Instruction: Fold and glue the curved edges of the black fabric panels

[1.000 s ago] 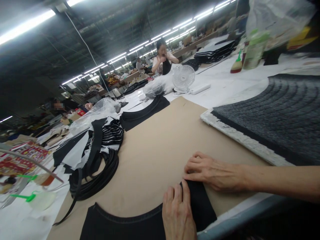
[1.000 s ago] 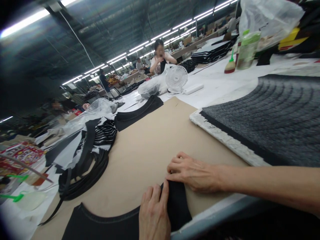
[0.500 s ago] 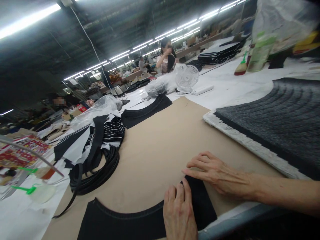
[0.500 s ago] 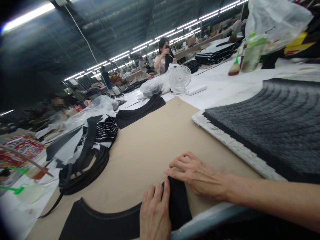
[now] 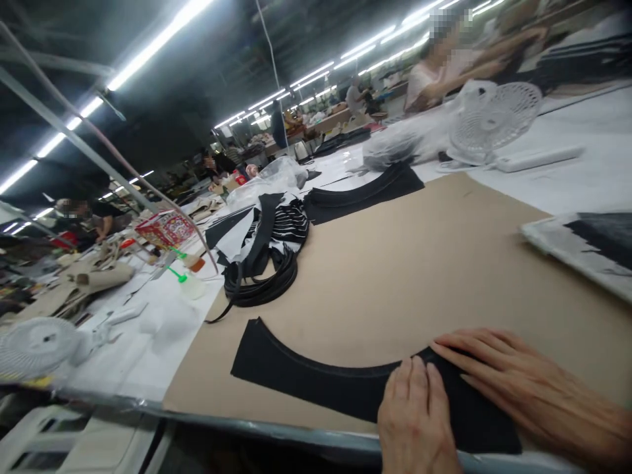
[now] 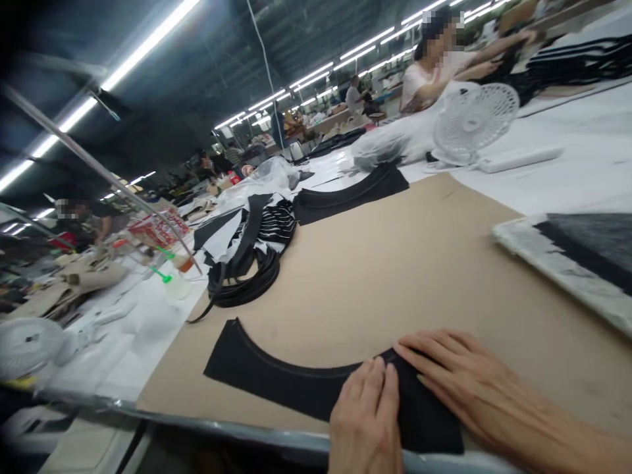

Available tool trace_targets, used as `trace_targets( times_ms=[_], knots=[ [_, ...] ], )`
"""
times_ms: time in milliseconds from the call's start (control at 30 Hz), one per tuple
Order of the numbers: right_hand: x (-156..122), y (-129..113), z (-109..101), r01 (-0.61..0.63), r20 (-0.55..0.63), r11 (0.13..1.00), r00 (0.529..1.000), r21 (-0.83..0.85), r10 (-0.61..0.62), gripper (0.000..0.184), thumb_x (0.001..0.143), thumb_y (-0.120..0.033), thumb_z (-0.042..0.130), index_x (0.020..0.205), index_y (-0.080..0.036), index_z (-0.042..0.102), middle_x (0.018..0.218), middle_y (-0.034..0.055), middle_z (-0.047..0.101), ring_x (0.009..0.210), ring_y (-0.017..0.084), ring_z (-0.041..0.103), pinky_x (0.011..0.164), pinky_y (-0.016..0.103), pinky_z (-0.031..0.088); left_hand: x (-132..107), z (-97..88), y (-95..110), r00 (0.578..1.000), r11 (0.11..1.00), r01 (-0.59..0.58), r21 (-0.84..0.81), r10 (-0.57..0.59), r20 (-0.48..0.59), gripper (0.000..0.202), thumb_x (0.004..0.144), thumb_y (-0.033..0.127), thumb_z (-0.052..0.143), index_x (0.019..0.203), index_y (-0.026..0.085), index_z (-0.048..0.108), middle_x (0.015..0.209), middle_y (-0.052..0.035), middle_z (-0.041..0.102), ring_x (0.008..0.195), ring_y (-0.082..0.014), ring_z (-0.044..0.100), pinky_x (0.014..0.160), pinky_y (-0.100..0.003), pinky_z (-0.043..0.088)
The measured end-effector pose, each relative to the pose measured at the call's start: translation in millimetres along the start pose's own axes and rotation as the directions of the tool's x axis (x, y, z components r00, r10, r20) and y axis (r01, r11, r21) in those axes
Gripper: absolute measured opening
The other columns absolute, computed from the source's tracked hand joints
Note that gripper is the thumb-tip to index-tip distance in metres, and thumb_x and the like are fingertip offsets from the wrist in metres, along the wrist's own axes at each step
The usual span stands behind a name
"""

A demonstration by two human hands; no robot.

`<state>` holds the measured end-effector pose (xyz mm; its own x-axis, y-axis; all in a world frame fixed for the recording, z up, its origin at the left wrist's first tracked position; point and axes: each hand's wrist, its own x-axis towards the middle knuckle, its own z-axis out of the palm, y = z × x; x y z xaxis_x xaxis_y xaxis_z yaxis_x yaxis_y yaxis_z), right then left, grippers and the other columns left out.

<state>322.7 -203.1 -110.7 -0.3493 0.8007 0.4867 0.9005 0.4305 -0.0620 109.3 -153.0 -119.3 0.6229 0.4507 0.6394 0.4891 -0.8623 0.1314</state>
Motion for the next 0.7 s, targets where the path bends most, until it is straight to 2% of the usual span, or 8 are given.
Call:
trace_targets(
  times_ms=[100,167,233,300,367,500,700],
  knots=[
    [1,3,0,-0.009,-0.025,1.000,1.000,-0.001,0.009,0.047,0.088,-0.017,0.049,0.133,-0.030,0.058,0.116,0.0057,0.070,0.098,0.025,0.066,0.080,0.040,0.054,1,-25.2,-18,0.983,0.964,0.181,-0.196,-0.173,0.055,0.037,0.096,0.015,0.039,0.125,0.021,0.062,0.117,-0.0047,0.068,0.108,-0.0175,0.061,0.097,-0.030,0.052],
    [6,2,-8,-0.037,-0.026,0.999,0.999,0.011,0.038,0.049,0.089,-0.017,0.049,0.136,-0.031,0.055,0.113,0.0064,0.070,0.095,0.024,0.066,0.079,0.039,0.054,-1,-41.1,-36,0.961,0.944,0.275,-0.180,-0.271,0.048,0.039,0.096,0.011,0.036,0.123,0.022,0.062,0.113,-0.0066,0.068,0.106,-0.0188,0.061,0.094,-0.035,0.053],
    [14,-5,-17,-0.064,-0.017,0.998,0.998,0.028,0.064,0.051,0.088,-0.016,0.049,0.137,-0.030,0.054,0.113,0.0068,0.070,0.095,0.024,0.065,0.080,0.039,0.053,-5,-50.1,-52,0.951,0.945,0.307,-0.111,-0.301,0.062,0.038,0.096,0.010,0.037,0.122,0.021,0.062,0.107,-0.0078,0.068,0.100,-0.0196,0.062,0.087,-0.036,0.055],
    [26,-17,-22,-0.076,-0.002,0.996,0.997,0.055,0.076,0.053,0.086,-0.014,0.048,0.137,-0.029,0.054,0.115,0.0074,0.068,0.097,0.024,0.064,0.082,0.041,0.052,-13,-51.0,-62,0.954,0.954,0.291,-0.071,-0.283,0.102,0.037,0.095,0.009,0.038,0.120,0.020,0.063,0.104,-0.0080,0.068,0.095,-0.0193,0.063,0.083,-0.035,0.056],
    [37,-32,-20,-0.074,0.039,0.993,0.997,0.089,0.071,0.055,0.084,-0.010,0.045,0.135,-0.027,0.055,0.116,0.0086,0.067,0.098,0.024,0.062,0.084,0.041,0.051,-22,-46.1,-63,0.966,0.971,0.235,-0.045,-0.228,0.124,0.039,0.093,0.008,0.038,0.121,0.020,0.063,0.107,-0.0081,0.068,0.097,-0.0192,0.062,0.085,-0.034,0.055],
    [51,-54,-1,-0.055,0.077,0.989,0.996,0.139,0.045,0.055,0.078,-0.004,0.043,0.127,-0.021,0.059,0.112,0.0088,0.069,0.095,0.024,0.062,0.085,0.042,0.048,-37,-34.0,-57,0.995,0.993,0.081,0.090,-0.086,0.054,0.047,0.087,0.003,0.041,0.127,0.018,0.060,0.118,-0.0071,0.067,0.112,-0.0204,0.059,0.096,-0.034,0.049],
    [45,-53,7,-0.006,0.078,0.997,0.997,0.076,0.001,0.053,0.079,-0.003,0.041,0.126,-0.020,0.058,0.112,0.0066,0.070,0.096,0.024,0.063,0.088,0.043,0.044,-39,-29.4,-58,1.000,0.994,0.027,0.109,-0.027,-0.003,0.043,0.091,0.012,0.037,0.125,0.017,0.063,0.115,-0.0050,0.071,0.110,-0.0208,0.061,0.099,-0.035,0.044]
  ],
)
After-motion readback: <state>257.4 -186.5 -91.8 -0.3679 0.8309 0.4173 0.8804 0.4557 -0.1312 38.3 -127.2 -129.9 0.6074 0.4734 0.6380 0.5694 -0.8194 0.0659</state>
